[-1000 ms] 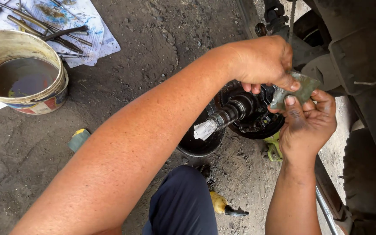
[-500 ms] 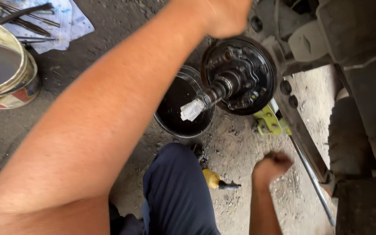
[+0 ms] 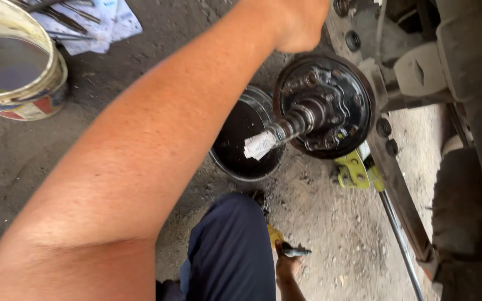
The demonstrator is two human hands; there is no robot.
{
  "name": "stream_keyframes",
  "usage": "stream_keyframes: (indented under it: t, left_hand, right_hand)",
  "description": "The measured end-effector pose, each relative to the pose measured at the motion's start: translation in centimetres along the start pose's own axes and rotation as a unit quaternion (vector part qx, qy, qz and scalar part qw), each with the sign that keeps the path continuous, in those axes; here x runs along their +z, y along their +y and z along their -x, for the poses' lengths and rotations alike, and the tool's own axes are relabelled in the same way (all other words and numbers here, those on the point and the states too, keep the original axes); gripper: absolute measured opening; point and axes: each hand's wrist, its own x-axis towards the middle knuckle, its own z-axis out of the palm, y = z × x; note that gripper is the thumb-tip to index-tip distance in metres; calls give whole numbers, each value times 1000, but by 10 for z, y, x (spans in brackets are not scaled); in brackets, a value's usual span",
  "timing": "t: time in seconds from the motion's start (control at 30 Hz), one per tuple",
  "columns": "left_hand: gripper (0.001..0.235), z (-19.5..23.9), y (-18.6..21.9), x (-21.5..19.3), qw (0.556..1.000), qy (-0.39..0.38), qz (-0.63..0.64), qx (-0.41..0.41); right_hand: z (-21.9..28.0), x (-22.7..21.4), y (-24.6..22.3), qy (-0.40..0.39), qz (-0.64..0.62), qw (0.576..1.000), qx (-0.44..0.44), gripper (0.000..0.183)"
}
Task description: The person cleans a car part, likely a brake drum or hub, using a sponge and a spray bottle. They wipe the part with the sponge and spray it with liquid from the bottle, repeating the process to remove dirt and grime.
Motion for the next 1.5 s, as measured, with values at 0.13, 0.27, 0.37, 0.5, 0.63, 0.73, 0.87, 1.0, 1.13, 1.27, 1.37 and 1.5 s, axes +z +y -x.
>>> stream_keyframes:
  t: [0.13,0.27,0.37,0.5,0.63,0.73,0.87,1.0,1.13,1.27,1.37,1.5]
  left_hand:
    - [18,49,34,-14,999,5,22,-35]
    - [28,47,28,-18,995,-14,70,-63]
    - [35,46,25,-22,993,-2,86,-82]
    - [22,41,18,-20,992,5,89,-86]
    - [21,33,11,-18,995,12,58,-84]
    - [18,37,8,-20,994,19,58,-89]
    - [21,31,6,-19,997,27,19,-77]
    - [24,57,22,-34,989,26,95,-107]
    - [31,46,18,-24,994,22,60,-84]
    - [27,40,18,-26,994,22,59,-89]
    - [28,41,21,-25,993,17,69,-90]
    - [34,47,22,-28,994,21,77,-79]
  right_hand:
    - [-21,19,-18,134,-71,988,6,70]
    - [-8,5,-62,137,-359,916,115,32]
    - [-66,-7,-31,240,-186,951,-53,16]
    - [19,-90,-161,164,-146,950,-221,32]
    - [124,-163,-270,-28,-42,982,-179,58]
    - [152,-184,-319,-80,-15,972,-222,44]
    - [150,-190,-363,-123,-53,974,-185,44]
    - [124,-187,-369,-146,38,961,-230,34]
    - [108,-187,-364,-130,-58,968,-205,25]
    - [125,-187,-383,-109,5,980,-166,27]
    - [101,-183,-376,-120,-1,976,-180,21]
    - [103,-180,-360,-173,-2,951,-257,22]
